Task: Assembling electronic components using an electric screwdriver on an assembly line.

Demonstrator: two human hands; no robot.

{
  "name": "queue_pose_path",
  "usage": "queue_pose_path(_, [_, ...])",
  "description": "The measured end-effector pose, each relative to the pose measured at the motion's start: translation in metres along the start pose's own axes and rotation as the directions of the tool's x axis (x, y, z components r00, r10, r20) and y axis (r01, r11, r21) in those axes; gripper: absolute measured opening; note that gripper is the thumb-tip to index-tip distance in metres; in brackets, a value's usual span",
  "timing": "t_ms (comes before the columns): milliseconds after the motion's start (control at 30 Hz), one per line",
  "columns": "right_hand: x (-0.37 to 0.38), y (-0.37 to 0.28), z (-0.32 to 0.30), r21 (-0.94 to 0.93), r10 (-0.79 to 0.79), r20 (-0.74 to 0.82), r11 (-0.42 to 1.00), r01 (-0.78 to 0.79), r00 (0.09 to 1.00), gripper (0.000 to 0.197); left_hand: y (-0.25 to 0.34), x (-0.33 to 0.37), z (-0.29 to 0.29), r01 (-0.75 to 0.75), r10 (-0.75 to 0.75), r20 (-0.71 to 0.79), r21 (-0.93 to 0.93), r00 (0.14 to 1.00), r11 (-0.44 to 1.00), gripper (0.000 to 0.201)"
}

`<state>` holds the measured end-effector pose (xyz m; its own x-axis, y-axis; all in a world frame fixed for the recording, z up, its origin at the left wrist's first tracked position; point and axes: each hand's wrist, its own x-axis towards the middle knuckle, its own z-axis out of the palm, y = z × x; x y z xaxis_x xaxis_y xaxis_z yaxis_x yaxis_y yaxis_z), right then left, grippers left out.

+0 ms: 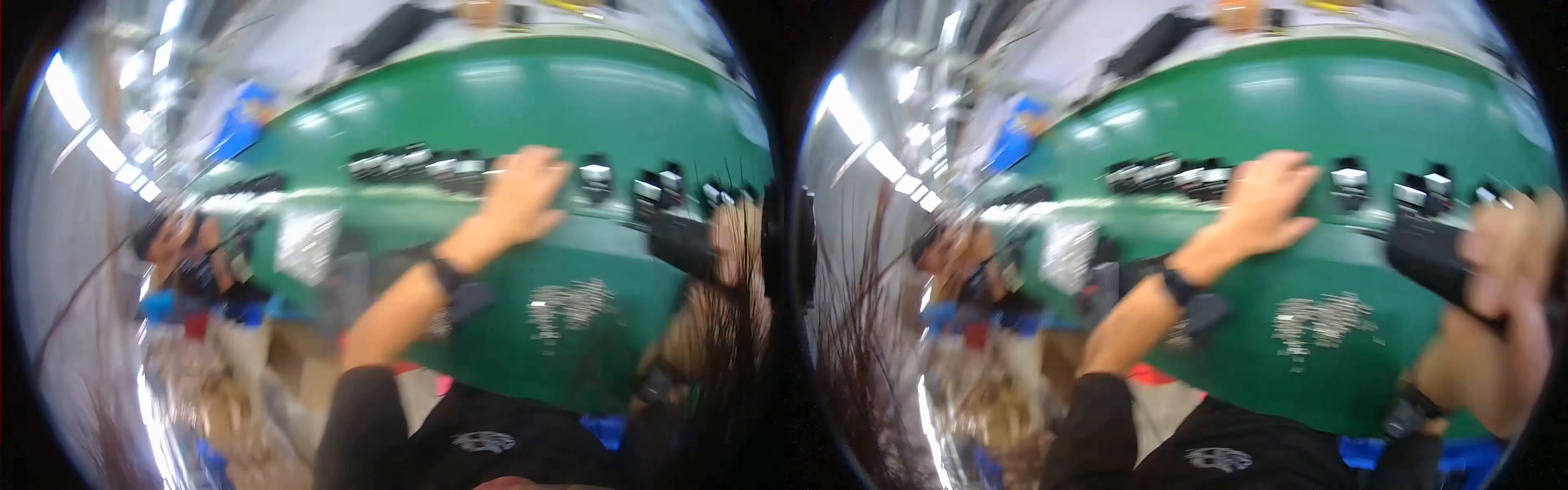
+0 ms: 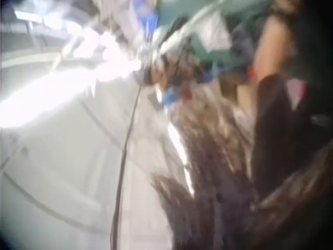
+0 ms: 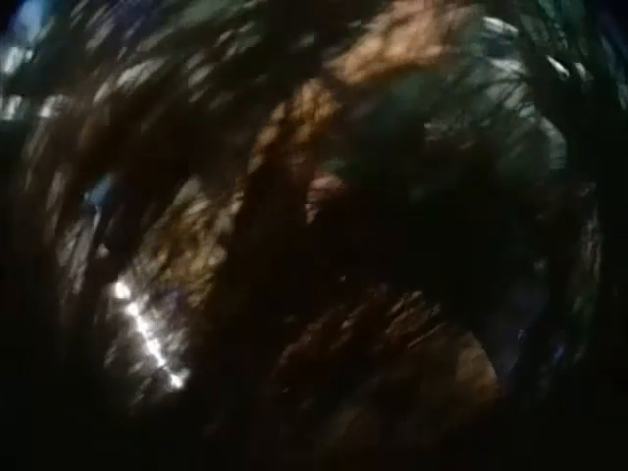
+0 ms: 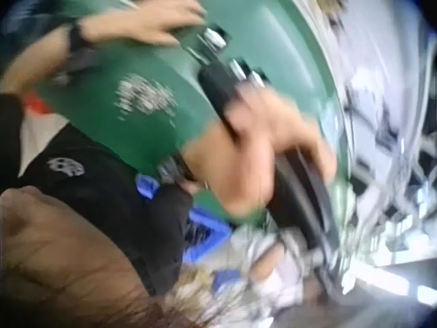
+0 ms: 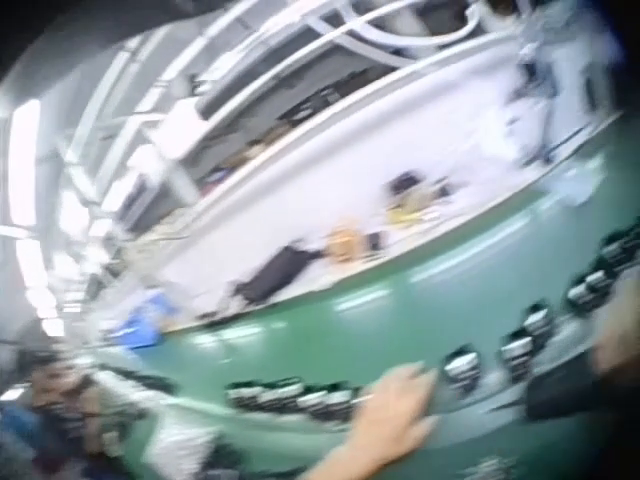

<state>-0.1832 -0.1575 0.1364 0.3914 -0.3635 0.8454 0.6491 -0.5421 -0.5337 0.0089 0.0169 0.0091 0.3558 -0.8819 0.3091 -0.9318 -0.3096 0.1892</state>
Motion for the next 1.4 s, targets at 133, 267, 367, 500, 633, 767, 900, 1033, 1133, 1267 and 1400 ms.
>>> queue_pose_path(133, [-0.013,0.020,0.021,0.574,0.304,-0.099,0.796,-0.195,0.947,0.047,-0.018,-0.006,-0.018,0.016,-0.021,0.060,0.081,0.998,0.997,0.082])
queue_pose_path(267, [-0.007,0.028,0.035,0.515,0.376,-0.082,0.809,-0.284,0.923,0.043,-0.030,0.002,-0.022,0.033,-0.037,0.099,0.051,0.994,0.998,0.091])
queue_pose_path(367, [-0.021,0.053,0.043,0.476,0.328,-0.068,0.840,-0.258,0.942,0.040,-0.033,0.011,-0.009,0.003,-0.003,0.113,0.003,0.994,1.000,0.092])
queue_pose_path(500, [-0.026,0.076,0.048,0.427,0.269,-0.047,0.876,-0.225,0.962,0.041,-0.017,0.026,-0.004,-0.014,0.017,0.062,-0.058,0.998,0.998,0.095])
queue_pose_path(633, [-0.029,0.096,0.054,0.396,0.308,-0.084,0.883,-0.252,0.948,0.040,0.010,0.047,0.012,-0.006,0.010,0.057,-0.073,0.998,0.997,0.101])
queue_pose_path(767, [-0.036,0.104,0.060,0.399,0.328,-0.090,0.877,-0.267,0.941,0.040,0.000,0.052,0.006,-0.008,0.017,0.090,-0.107,0.996,0.994,0.103])
queue_pose_path(900, [-0.040,0.100,0.074,0.494,0.353,-0.027,0.818,-0.295,0.935,0.040,-0.030,0.030,-0.010,0.006,-0.001,0.129,-0.035,0.992,0.999,0.099])
queue_pose_path(1033, [-0.038,0.101,0.082,0.427,0.345,0.157,0.822,-0.378,0.926,0.040,-0.047,0.016,-0.005,0.019,-0.017,0.051,-0.055,0.999,0.998,0.079])
queue_pose_path(1133, [-0.039,0.108,0.095,0.405,0.324,0.206,0.831,-0.382,0.923,0.040,-0.051,0.014,0.002,-0.007,0.001,-0.060,-0.091,0.998,0.996,0.064])
queue_pose_path(1267, [-0.046,0.119,0.108,0.448,0.310,0.206,0.813,-0.371,0.928,0.041,-0.056,0.011,0.003,-0.012,0.006,-0.044,-0.145,0.999,0.989,0.064])
queue_pose_path(1400, [-0.050,0.126,0.115,0.444,0.312,0.185,0.819,-0.362,0.932,0.039,-0.056,0.011,0.005,-0.017,0.004,-0.068,-0.192,0.998,0.981,0.061])
